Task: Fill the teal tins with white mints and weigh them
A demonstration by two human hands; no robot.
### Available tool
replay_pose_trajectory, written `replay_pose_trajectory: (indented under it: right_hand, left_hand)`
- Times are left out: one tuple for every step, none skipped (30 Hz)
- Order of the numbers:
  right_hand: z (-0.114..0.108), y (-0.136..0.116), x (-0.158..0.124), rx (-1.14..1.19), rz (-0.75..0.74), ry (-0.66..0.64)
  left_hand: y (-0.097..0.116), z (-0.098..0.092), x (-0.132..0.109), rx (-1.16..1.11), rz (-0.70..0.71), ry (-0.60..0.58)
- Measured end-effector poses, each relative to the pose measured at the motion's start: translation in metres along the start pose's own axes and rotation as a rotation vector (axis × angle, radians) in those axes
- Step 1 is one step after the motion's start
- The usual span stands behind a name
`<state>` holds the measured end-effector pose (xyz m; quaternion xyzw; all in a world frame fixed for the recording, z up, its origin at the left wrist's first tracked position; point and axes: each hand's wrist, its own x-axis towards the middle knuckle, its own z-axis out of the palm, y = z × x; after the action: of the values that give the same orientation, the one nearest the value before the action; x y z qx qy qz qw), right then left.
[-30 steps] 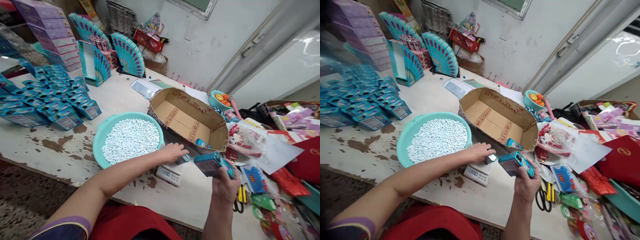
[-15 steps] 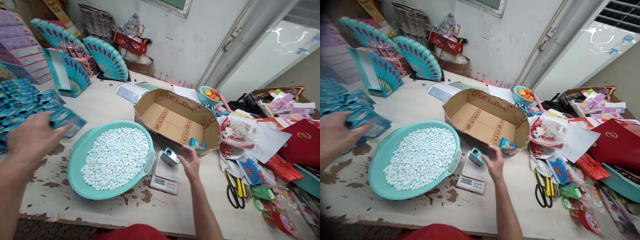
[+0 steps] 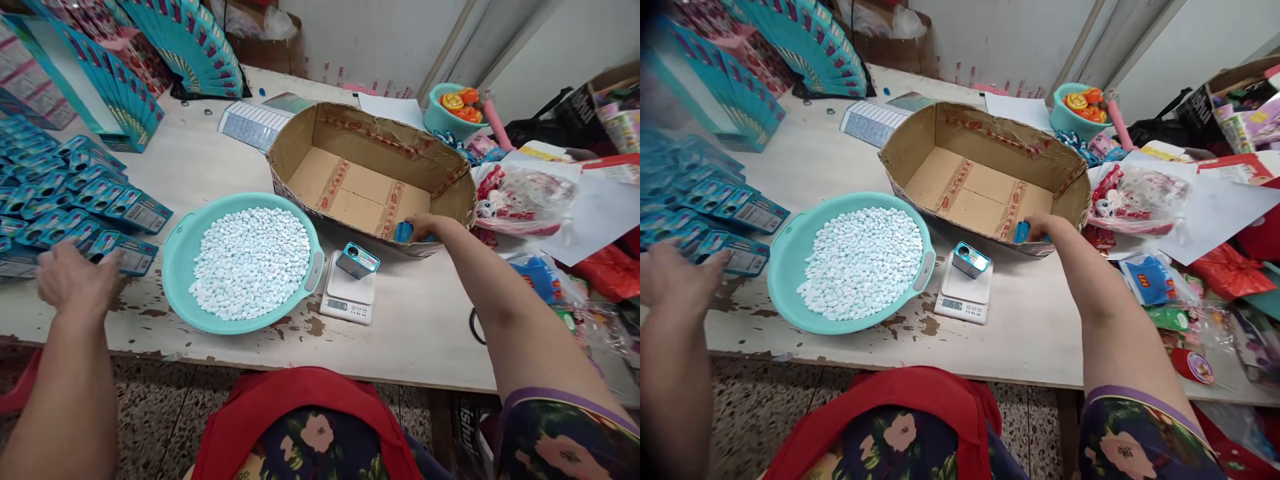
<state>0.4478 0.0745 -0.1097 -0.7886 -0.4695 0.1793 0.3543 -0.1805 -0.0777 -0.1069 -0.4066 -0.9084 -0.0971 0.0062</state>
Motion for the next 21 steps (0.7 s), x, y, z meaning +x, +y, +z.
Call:
replay_pose_trajectory:
  right_hand:
    - [-0.001, -0.001, -0.001, -0.032, 0.038, -0.066]
    - [-0.003, -0.004, -0.002, -0.067, 0.069, -0.14]
    - [-0.007, -0.008, -0.004, -0.102, 0.088, -0.206]
    - [-0.011, -0.014, -0.007, -0.127, 0.087, -0.25]
    - [-0.017, -0.021, -0.011, -0.142, 0.071, -0.272]
    - [-0.024, -0.028, -0.016, -0.134, 0.038, -0.264]
    - [-0.032, -0.036, -0.022, -0.095, -0.01, -0.23]
    - [-0.041, -0.043, -0.03, -0.046, -0.06, -0.188]
    - [-0.051, -0.049, -0.04, 0.024, -0.114, -0.132]
    - [-0.062, -0.053, -0.051, 0.112, -0.17, -0.065]
    - [-0.073, -0.054, -0.065, 0.2, -0.22, 0.001]
    - [-0.084, -0.052, -0.081, 0.292, -0.261, 0.077]
    - [-0.094, -0.046, -0.099, 0.35, -0.287, 0.133]
    - [-0.102, -0.038, -0.119, 0.364, -0.286, 0.153]
    - [-0.107, -0.028, -0.139, 0.345, -0.267, 0.17]
    - [-0.109, -0.015, -0.16, 0.287, -0.24, 0.149]
    - [-0.107, -0.001, -0.18, 0.251, -0.207, 0.137]
    - [-0.101, 0.013, -0.199, 0.212, -0.169, 0.114]
    - [-0.092, 0.028, -0.215, 0.167, -0.119, 0.114]
    - [-0.081, 0.043, -0.229, 0.158, -0.057, 0.101]
    - [-0.069, 0.057, -0.24, 0.173, 0.013, 0.104]
  left_hand:
    - [0.009, -0.005, -0.007, -0.019, 0.066, 0.081]
    - [0.021, -0.009, -0.015, -0.039, 0.152, 0.14]
    - [0.034, -0.01, -0.023, -0.05, 0.259, 0.154]
    - [0.048, -0.009, -0.03, -0.05, 0.386, 0.109]
    - [0.061, -0.006, -0.037, -0.033, 0.53, 0.005]
    - [0.073, -0.002, -0.043, 0.005, 0.656, -0.131]
    - [0.082, 0.003, -0.048, 0.051, 0.744, -0.263]
    - [0.09, 0.009, -0.051, 0.094, 0.793, -0.362]
    - [0.095, 0.013, -0.054, 0.122, 0.804, -0.413]
    - [0.098, 0.015, -0.057, 0.123, 0.795, -0.415]
    - [0.101, 0.015, -0.06, 0.094, 0.784, -0.38]
    - [0.105, 0.014, -0.064, 0.036, 0.782, -0.33]
    - [0.11, 0.011, -0.07, -0.05, 0.794, -0.287]
    - [0.117, 0.007, -0.078, -0.158, 0.819, -0.266]
    - [0.127, 0.003, -0.088, -0.277, 0.855, -0.266]
    - [0.139, 0.0, -0.099, -0.392, 0.9, -0.284]
    - [0.154, -0.002, -0.112, -0.49, 0.951, -0.318]
    - [0.17, -0.002, -0.125, -0.559, 1.011, -0.358]
    - [0.188, -0.001, -0.138, -0.59, 1.084, -0.395]
    - [0.205, 0.001, -0.15, -0.585, 1.169, -0.429]
    - [0.222, 0.005, -0.161, -0.552, 1.259, -0.459]
